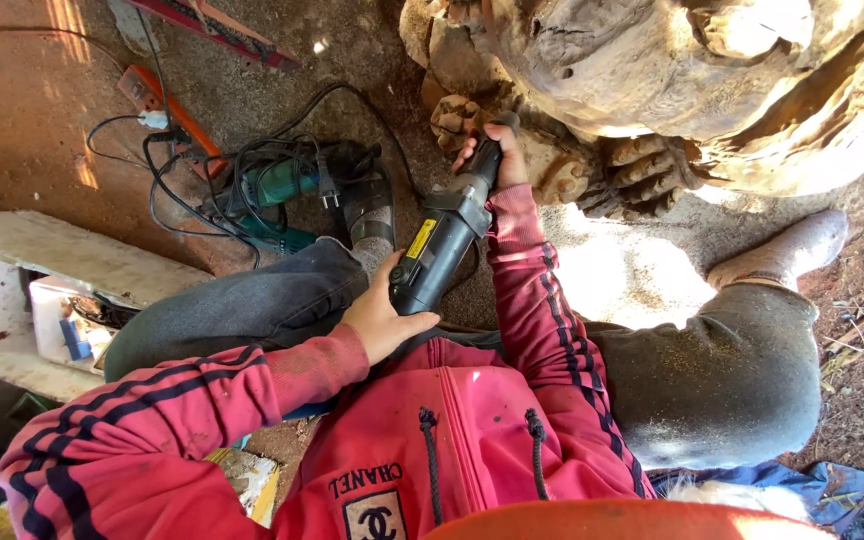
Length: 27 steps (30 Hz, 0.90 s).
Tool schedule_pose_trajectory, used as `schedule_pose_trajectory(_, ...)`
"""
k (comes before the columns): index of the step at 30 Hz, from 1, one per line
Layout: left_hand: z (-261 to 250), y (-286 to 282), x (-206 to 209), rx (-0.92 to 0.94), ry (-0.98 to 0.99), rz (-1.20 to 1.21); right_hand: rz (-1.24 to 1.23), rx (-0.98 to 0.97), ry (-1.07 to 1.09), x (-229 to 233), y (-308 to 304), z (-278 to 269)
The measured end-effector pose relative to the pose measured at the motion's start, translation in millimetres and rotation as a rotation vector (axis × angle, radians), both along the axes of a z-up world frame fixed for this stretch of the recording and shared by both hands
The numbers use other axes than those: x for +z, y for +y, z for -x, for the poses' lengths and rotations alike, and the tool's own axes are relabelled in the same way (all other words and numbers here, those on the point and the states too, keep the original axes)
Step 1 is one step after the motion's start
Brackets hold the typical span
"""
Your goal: Carving and refining a large wooden sculpture using a power carving tool
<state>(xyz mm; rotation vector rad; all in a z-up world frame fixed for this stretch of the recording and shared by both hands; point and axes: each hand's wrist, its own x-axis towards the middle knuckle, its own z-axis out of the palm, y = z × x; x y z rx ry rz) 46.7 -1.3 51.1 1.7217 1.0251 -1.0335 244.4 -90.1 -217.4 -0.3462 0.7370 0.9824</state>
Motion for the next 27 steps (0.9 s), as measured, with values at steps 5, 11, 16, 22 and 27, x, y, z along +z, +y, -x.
schedule_pose_trajectory(5, 3, 8, -8, -0.071, 0.006, -0.017, -0.051, -0.061, 0.021, 19, -7, 4)
schedule_pose_trajectory(11, -14, 20, 5, -0.22, 0.03, -0.043, -0.132, -0.145, 0.007, 19, -13, 3)
schedule_pose_trajectory(16, 3, 17, -15, -0.238, 0.028, -0.073, -0.099, -0.153, -0.006, 12, -13, 0)
schedule_pose_trajectory(22, 26, 10, -32, -0.12, -0.367, -0.062, -0.266, -0.115, -0.233, 28, -12, 6)
schedule_pose_trajectory(27, 12, 11, -27, -0.183, -0.355, -0.073, -0.185, -0.113, -0.256, 4, -9, -5)
